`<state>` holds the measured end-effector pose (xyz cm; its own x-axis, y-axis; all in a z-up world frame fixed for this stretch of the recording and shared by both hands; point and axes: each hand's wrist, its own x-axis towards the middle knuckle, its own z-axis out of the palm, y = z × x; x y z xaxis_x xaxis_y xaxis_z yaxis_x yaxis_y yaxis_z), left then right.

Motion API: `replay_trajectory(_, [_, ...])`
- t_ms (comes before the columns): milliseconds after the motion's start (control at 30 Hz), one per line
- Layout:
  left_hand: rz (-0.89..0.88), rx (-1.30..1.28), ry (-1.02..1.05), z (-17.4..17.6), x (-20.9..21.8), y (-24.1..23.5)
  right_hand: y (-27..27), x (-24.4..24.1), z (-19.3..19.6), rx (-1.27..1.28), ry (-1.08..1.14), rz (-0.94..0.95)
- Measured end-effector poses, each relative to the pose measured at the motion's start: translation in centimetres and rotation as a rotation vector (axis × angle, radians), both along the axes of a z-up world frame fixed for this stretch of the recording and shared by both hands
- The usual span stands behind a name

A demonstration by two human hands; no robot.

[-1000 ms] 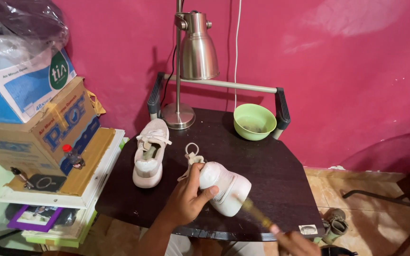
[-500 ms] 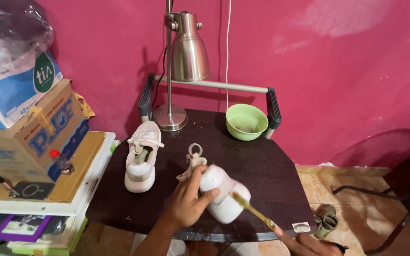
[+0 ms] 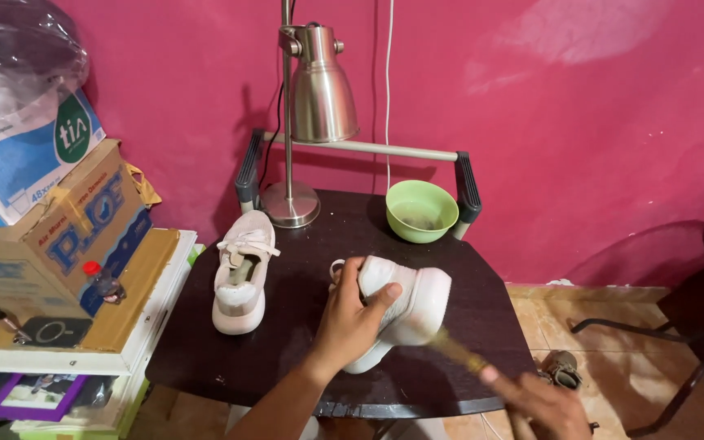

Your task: The person scrubs a white sneaker with a toothbrush, repeatedly dipping the brush into a green bowl of water. They clean the upper, sides, and sole of the shoe while holding it on a table.

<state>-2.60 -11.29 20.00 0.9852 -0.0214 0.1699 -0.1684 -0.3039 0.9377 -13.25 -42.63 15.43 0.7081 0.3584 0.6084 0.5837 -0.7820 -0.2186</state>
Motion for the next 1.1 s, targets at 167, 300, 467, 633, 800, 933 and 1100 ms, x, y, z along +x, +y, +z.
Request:
replay_trajectory(167, [-0.055, 0.012, 0.014, 2.0, 1.0, 1.0, 0.5, 2.1, -0.2, 0.074, 0.158, 0.161])
replay_trajectory(300, [-0.087, 0.321, -0.004, 3.2, 2.2, 1.2, 0.5, 3.5, -0.4, 0.024, -0.089, 0.050])
replay_trajectory(467, [-0.086, 0.331, -0.061, 2.7, 4.4, 1.0, 1.2, 5.3, -2.2, -0.061, 0.103, 0.096])
replay_trajectory(633, [-0.122, 0.169, -0.040, -0.1, 6.2, -0.9, 0.0, 7.2, -1.5, 0.095, -0.197, 0.026])
replay_trajectory(800, [-0.101, 0.044, 0.017, -0.3, 8.4, -1.1, 1.7, 8.1, -4.4, 0.023, 0.156, 0.088])
replay_trajectory(933, [-0.063, 0.096, 0.167, 0.9, 8.5, -1.0, -2.2, 12.3, -3.8, -0.064, -0.182, -0.008])
replay_trajectory(1100, [-0.051, 0.041, 0.149, 0.7, 8.7, -0.1, 0.0, 11.6, -2.2, 0.045, -0.083, 0.079])
